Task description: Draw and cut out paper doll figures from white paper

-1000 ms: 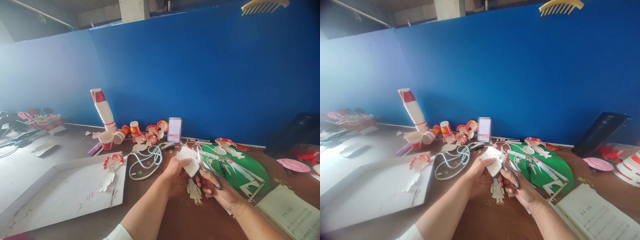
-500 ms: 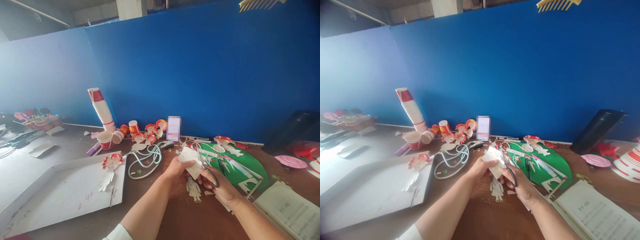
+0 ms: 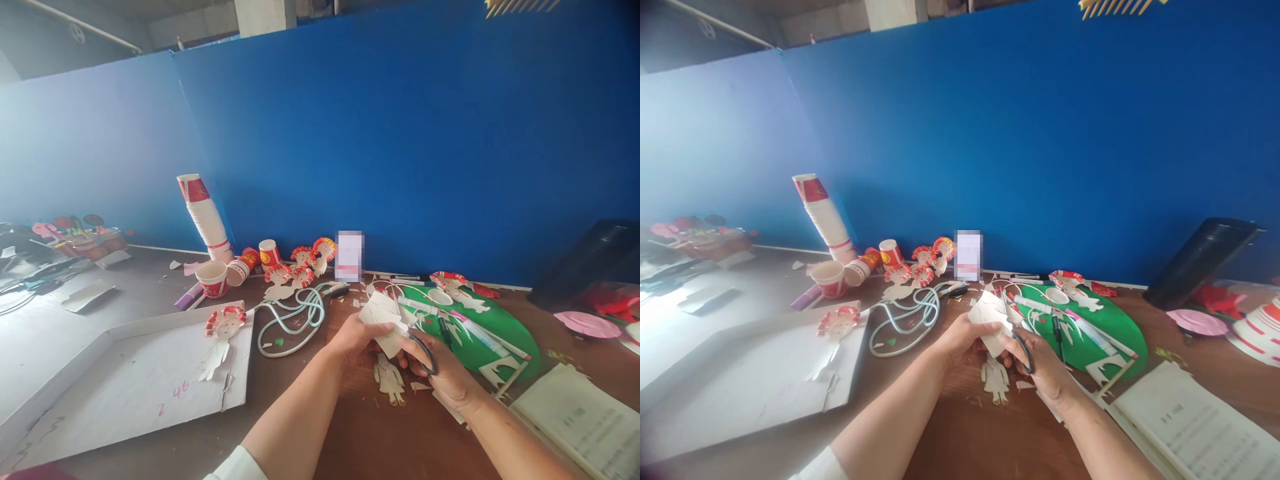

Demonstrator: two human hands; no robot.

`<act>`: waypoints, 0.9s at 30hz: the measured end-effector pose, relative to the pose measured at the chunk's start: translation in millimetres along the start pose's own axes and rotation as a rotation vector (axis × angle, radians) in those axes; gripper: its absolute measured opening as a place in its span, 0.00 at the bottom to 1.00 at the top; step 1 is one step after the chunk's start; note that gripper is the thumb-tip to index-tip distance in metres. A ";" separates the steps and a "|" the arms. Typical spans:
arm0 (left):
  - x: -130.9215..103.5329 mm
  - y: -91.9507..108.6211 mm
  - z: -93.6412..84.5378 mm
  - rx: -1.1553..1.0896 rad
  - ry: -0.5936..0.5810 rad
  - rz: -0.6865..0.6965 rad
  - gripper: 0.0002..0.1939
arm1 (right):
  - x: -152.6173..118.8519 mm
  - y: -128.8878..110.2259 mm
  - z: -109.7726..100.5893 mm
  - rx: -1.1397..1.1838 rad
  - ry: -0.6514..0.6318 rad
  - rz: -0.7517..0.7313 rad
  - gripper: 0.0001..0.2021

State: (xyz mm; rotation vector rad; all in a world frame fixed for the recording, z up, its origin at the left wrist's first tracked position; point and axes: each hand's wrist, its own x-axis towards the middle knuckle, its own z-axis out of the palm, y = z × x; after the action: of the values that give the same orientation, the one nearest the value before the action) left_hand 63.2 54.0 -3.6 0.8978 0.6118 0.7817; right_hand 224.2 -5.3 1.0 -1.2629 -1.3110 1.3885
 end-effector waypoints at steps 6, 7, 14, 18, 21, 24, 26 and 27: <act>5.2 1.7 -6.6 -0.062 0.060 0.081 0.24 | 0.5 -1.1 -1.4 -0.048 0.058 -0.004 0.15; 6.2 1.8 -7.0 -0.083 0.086 0.100 0.24 | -0.2 -1.7 -1.0 -0.074 0.052 0.002 0.15; 6.4 1.3 -3.8 -0.113 0.102 0.068 0.26 | -3.1 0.7 2.2 -0.160 0.027 0.043 0.13; 5.6 3.0 -4.5 -0.073 0.089 0.061 0.26 | -3.4 3.3 0.9 -0.126 0.013 0.050 0.13; 7.1 3.3 -7.6 -0.044 0.078 0.067 0.26 | -4.0 1.5 2.5 -0.069 -0.008 0.042 0.13; 8.5 3.0 -10.3 -0.023 0.072 0.095 0.25 | -4.1 -0.4 5.3 0.001 -0.014 0.016 0.11; 8.3 3.5 -11.3 -0.002 0.059 0.109 0.24 | -4.0 -0.3 6.6 0.054 -0.012 0.004 0.12; 7.9 4.1 -11.6 0.008 0.051 0.110 0.24 | -3.9 0.1 7.1 0.075 -0.012 0.001 0.12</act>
State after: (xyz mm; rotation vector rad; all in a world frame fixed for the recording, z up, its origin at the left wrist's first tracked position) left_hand 57.7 67.1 -6.9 0.9272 0.6147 0.9039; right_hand 217.8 -10.3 1.1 -1.2072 -1.2554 1.4350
